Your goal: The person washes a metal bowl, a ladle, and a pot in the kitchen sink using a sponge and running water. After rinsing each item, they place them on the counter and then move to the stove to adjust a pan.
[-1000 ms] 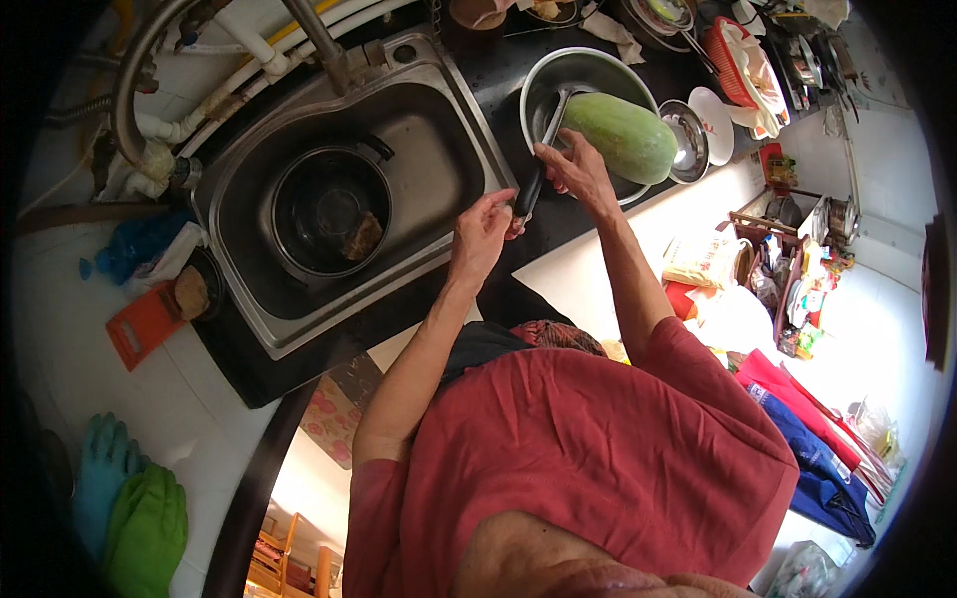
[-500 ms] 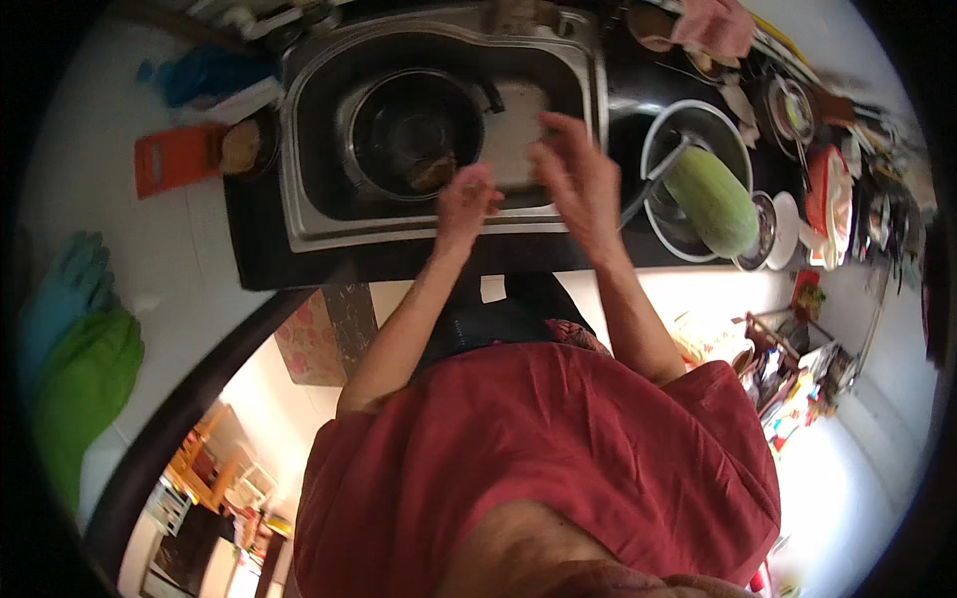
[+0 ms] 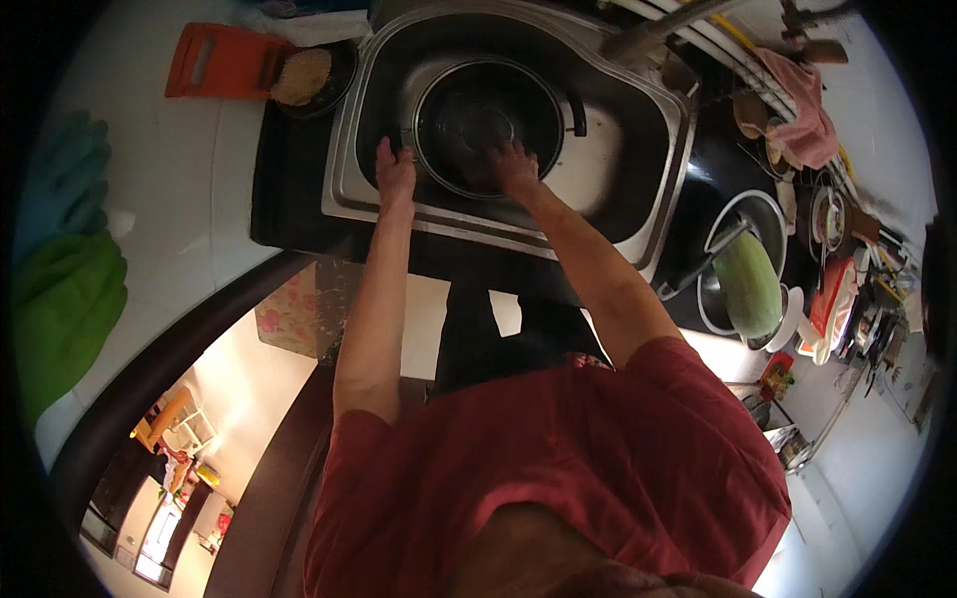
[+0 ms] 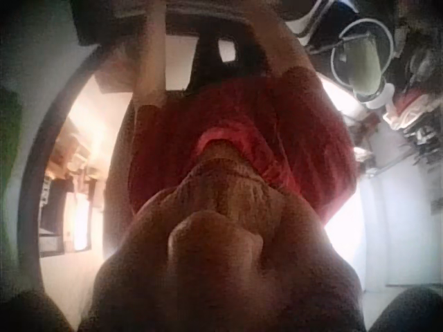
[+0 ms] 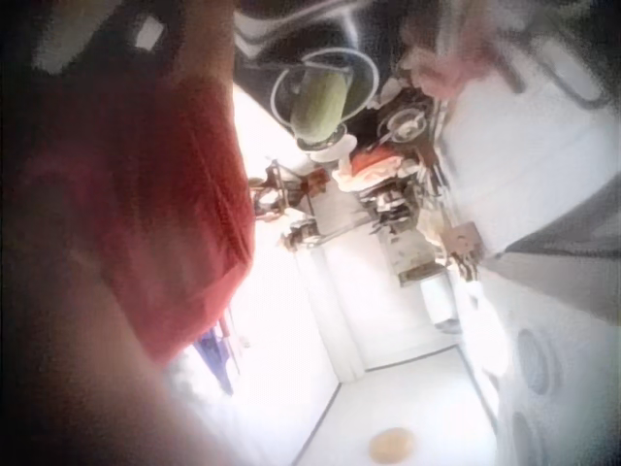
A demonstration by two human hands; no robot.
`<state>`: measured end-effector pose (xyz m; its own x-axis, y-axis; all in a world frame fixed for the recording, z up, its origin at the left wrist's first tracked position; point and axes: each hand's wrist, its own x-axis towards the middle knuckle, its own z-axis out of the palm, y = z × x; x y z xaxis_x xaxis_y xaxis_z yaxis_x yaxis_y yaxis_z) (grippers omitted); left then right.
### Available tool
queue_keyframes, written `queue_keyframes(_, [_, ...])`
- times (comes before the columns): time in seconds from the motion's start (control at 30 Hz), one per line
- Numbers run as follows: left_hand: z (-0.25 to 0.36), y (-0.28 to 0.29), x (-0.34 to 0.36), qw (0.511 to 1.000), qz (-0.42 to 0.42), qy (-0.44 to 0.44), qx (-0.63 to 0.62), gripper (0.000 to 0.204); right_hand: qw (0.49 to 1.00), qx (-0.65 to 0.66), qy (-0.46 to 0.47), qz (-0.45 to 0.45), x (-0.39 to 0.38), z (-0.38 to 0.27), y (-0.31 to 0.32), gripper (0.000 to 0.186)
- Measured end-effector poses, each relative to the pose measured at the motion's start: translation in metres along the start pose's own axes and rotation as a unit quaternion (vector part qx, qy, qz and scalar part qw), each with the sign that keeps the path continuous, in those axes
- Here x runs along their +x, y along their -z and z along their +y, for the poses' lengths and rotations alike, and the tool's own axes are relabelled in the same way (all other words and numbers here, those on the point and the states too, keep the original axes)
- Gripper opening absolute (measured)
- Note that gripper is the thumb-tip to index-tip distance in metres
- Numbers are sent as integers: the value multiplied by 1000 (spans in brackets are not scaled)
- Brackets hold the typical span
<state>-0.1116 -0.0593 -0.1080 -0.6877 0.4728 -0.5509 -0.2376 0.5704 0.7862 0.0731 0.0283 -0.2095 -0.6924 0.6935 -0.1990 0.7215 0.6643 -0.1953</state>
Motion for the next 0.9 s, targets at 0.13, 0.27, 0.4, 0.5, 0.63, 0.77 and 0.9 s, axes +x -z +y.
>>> queue_keyframes(0.13, [-1, -1, 16, 996, 3, 71, 47, 65, 996, -22, 52, -65, 11, 12, -29, 30])
queue_keyframes(0.27, [-19, -3, 44, 987, -33, 76, 137, 70, 993, 43, -8, -106, 37, 28, -2, 25])
queue_keyframes(0.4, [-30, -4, 53, 985, -7, 72, 154, 70, 994, -17, -56, 87, 53, 50, 38, 29])
queue_keyframes(0.5, [-35, -7, 55, 983, 1, 20, 181, 67, 992, -89, -45, 72, 43, 70, 10, 35])
queue_keyframes(0.63, [-14, -13, 33, 992, -44, -2, 118, 65, 987, -59, -82, -127, 16, 34, -18, 30])
queue_keyframes(0.77, [-9, -10, 5, 998, 1, -63, -4, 59, 991, 81, 89, -63, 32, -8, 36, 28])
queue_keyframes(0.9, [0, -7, -17, 994, -19, -106, -10, 54, 992, 80, 62, 77, 71, -2, 69, 27])
